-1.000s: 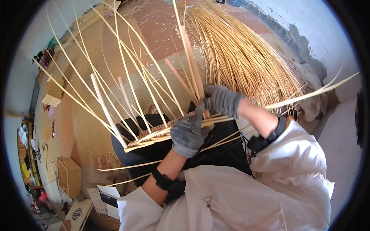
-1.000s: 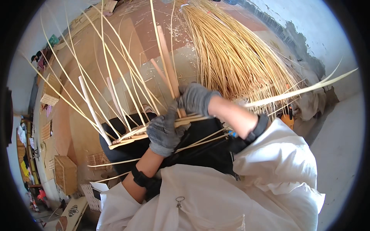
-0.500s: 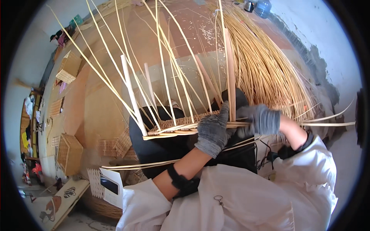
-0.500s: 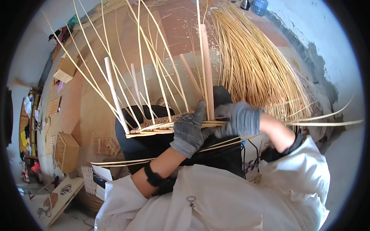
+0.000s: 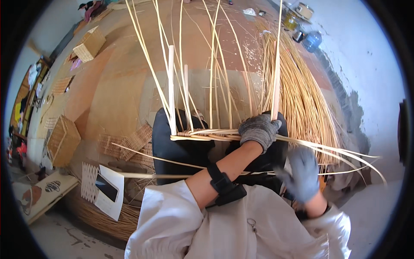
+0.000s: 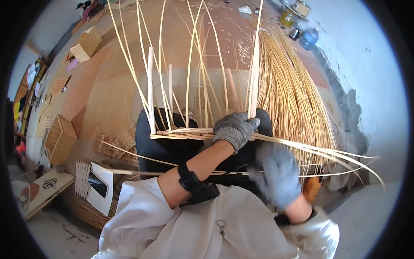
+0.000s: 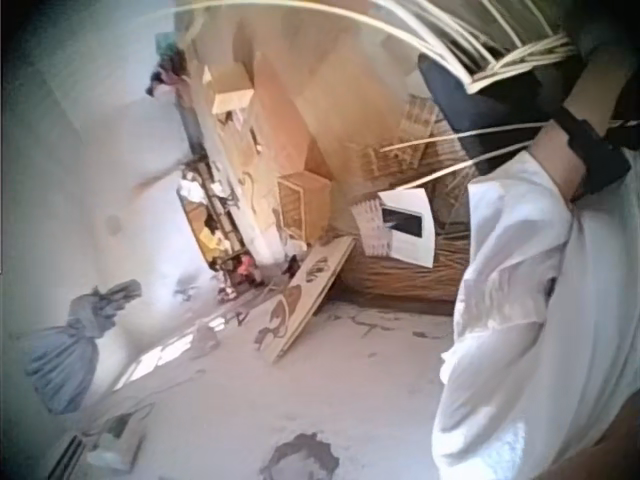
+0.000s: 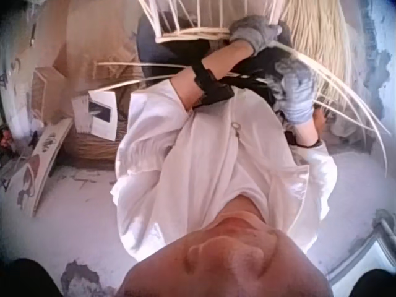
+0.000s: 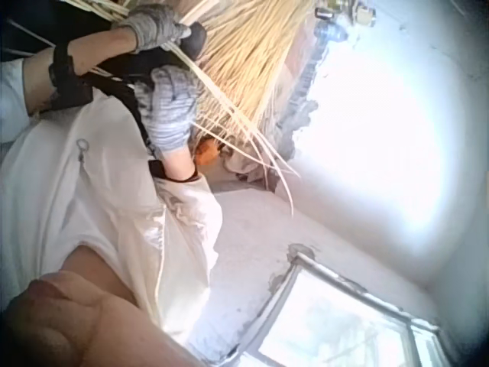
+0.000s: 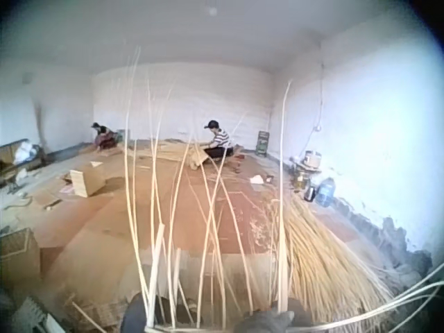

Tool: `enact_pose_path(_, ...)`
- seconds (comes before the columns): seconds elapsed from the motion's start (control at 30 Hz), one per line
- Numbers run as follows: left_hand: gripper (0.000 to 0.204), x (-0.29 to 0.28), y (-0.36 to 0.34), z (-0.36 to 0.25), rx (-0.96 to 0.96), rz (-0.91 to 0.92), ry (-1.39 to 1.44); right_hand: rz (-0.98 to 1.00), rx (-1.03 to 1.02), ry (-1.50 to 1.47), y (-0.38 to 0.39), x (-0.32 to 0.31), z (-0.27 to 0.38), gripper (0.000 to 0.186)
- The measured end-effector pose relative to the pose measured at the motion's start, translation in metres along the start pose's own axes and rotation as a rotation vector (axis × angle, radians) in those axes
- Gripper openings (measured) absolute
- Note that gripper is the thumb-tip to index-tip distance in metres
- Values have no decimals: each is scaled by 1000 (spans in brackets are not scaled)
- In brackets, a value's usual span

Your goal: The person weaves a basket by interlacing thin wooden strips around a frame of thicker rods, using a wooden mallet to pack the rows tightly. They then use shears to trim the excess ends of the rods before continuing to weave with more strips.

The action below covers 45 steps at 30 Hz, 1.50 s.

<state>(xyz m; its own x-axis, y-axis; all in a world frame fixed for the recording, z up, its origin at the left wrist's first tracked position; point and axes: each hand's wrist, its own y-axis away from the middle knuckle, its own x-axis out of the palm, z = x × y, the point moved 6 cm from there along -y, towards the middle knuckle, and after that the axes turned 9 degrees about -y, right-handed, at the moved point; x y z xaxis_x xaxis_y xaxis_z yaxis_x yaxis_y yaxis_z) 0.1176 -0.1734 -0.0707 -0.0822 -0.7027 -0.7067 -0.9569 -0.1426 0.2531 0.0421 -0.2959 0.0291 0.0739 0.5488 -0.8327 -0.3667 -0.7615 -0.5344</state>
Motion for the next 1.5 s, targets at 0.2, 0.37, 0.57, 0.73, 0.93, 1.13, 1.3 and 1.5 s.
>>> enact_pose_path(0.2, 34, -42, 118, -10, 492, -116, 355, -131, 153, -244, 51, 42, -42, 45)
enact_pose_path(0.37, 26, -41, 135, 17, 909, -344, 329, -241, 513, -778, 87, 56, -94, 40)
enact_pose_path(0.57, 42, -19, 62, 96, 401, -23, 1227, 43, 249, 198, 11, 85, -34, 27)
enact_pose_path(0.73, 46, -15, 42, 135, 175, -112, 1207, 538, 253, -23, -69, 87, -15, 31)
enact_pose_path(0.93, 48, -2, 38, 121, 202, 327, 1517, 957, -508, -647, -81, 80, 54, 35)
enact_pose_path(1.13, 44, 9, 38, 121, 247, 258, 1450, 861, -308, -629, -85, 70, 53, 29)
enact_pose_path(1.3, 42, 22, 27, 113, 225, 304, 1473, 998, -195, -409, -66, 70, 47, 29)
enact_pose_path(1.5, 43, 17, 29, 114, 111, 125, 1115, 442, 144, -693, -74, 63, 20, 15)
